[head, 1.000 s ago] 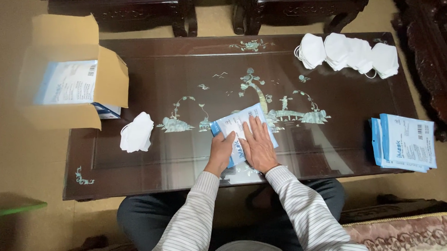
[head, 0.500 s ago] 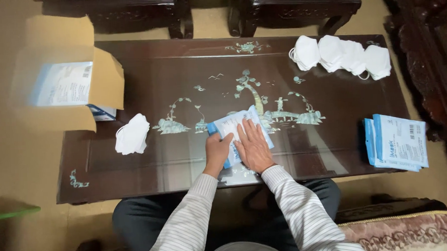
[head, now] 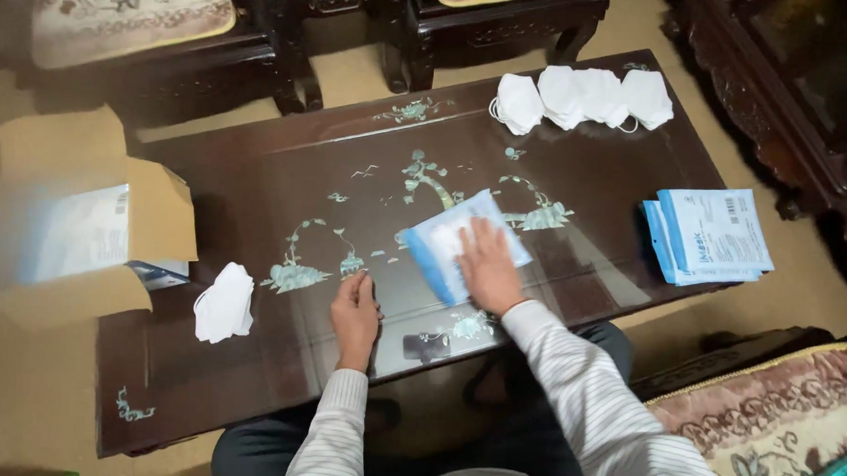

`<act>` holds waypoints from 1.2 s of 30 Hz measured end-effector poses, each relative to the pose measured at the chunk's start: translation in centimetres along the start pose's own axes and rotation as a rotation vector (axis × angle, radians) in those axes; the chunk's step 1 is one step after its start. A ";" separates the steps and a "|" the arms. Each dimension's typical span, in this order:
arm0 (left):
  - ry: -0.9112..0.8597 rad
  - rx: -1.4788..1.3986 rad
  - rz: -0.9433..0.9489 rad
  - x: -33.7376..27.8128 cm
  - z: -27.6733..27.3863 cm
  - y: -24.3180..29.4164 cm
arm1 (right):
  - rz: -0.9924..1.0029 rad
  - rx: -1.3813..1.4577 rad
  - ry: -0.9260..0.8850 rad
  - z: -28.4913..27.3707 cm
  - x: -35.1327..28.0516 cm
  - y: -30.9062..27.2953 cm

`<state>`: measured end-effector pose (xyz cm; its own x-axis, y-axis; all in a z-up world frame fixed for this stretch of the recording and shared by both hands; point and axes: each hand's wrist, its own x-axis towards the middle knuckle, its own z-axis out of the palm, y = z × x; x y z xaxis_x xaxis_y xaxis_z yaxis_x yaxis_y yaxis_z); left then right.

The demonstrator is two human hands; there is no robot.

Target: Manually packaging individual face masks into blue envelopes and stacking them on a table.

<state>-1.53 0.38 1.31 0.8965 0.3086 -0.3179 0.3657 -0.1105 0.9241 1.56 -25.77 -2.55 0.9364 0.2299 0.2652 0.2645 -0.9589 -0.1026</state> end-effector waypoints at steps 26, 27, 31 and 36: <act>0.561 0.688 0.138 6.1 -19.3 -5.7 | 0.196 0.034 0.024 -0.9 -2.8 10.3; 0.553 0.671 0.109 6.0 -19.3 -5.5 | 0.207 0.041 0.012 -0.8 -2.9 10.3; 0.571 0.620 0.119 4.5 -18.5 -3.7 | 0.210 0.063 0.011 -1.0 -2.7 10.2; 0.609 0.567 0.281 3.7 -18.1 -3.3 | 0.220 0.072 0.021 -1.3 -2.9 10.0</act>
<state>-3.98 18.96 0.92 0.7420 0.6322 0.2233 0.3660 -0.6610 0.6551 1.17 -36.21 -3.06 0.9684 0.0126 0.2491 0.0713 -0.9711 -0.2279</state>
